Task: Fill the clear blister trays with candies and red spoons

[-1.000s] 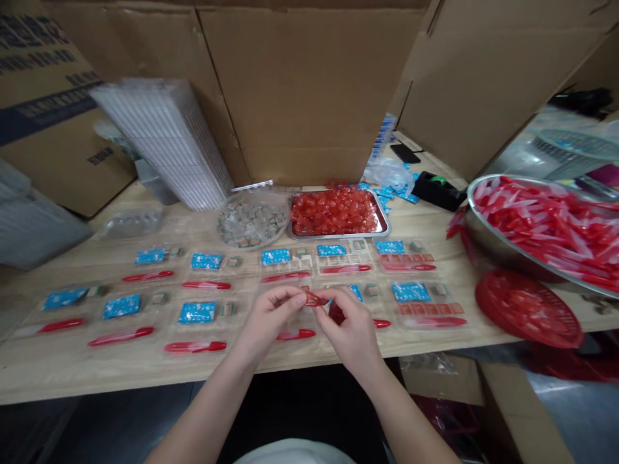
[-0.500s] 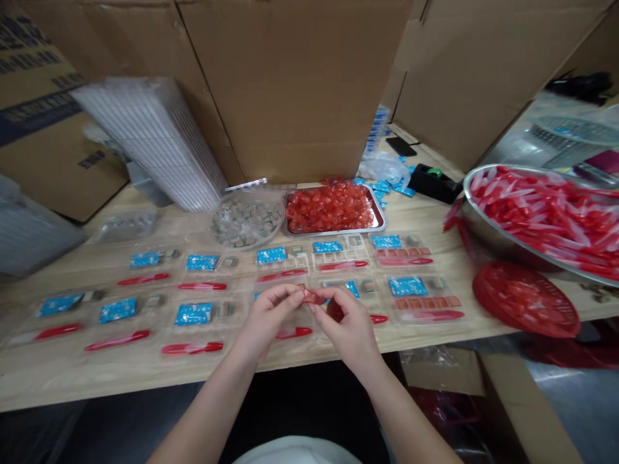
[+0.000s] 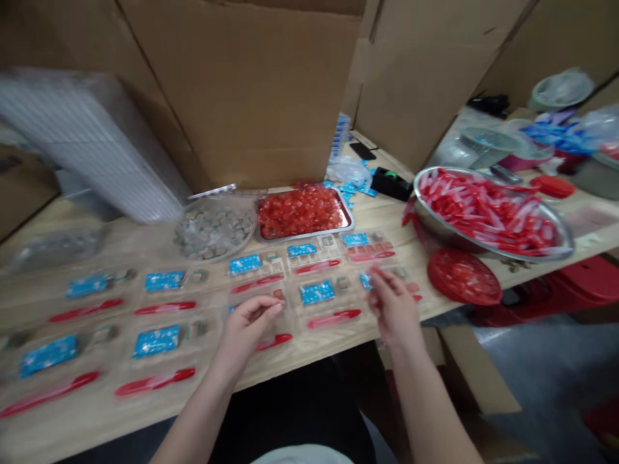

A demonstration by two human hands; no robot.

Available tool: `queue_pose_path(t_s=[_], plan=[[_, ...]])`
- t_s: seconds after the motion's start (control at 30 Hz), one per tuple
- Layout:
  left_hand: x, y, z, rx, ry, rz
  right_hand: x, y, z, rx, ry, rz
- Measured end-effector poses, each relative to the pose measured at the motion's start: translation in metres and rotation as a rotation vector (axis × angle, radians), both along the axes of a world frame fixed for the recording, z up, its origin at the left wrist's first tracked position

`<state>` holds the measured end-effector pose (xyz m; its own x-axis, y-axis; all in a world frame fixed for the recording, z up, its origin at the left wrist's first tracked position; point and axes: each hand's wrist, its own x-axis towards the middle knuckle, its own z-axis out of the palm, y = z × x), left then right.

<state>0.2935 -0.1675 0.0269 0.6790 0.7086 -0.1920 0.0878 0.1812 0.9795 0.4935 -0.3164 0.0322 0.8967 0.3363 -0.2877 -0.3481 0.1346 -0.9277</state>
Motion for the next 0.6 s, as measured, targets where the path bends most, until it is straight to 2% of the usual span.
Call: queue_pose_path(t_s=[0.03, 0.1, 0.2, 0.27, 0.4, 0.53, 0.6], plan=[[-0.001, 0.001, -0.001, 0.024, 0.010, 0.002, 0.020, -0.011, 0.002, 0.057, 0.004, -0.143], [0.000, 0.002, -0.002, 0.053, 0.030, 0.003, 0.052, -0.034, 0.006, 0.122, 0.010, -0.315], [0.003, 0.001, -0.002, 0.071, 0.038, -0.010, 0.059, -0.049, 0.005, 0.106, 0.032, -0.322], [0.005, -0.001, 0.000, 0.087, 0.016, -0.013, 0.038, -0.042, 0.000, 0.085, 0.069, -0.223], [0.006, -0.005, 0.004, 0.078, -0.025, 0.005, -0.019, -0.009, -0.005, 0.100, 0.107, 0.122], [0.000, -0.004, 0.006, -0.020, -0.018, 0.042, -0.047, 0.013, 0.008, 0.107, 0.102, 0.393], [-0.004, -0.003, 0.006, -0.154, -0.048, 0.075, -0.052, 0.021, 0.014, 0.119, 0.110, 0.471]])
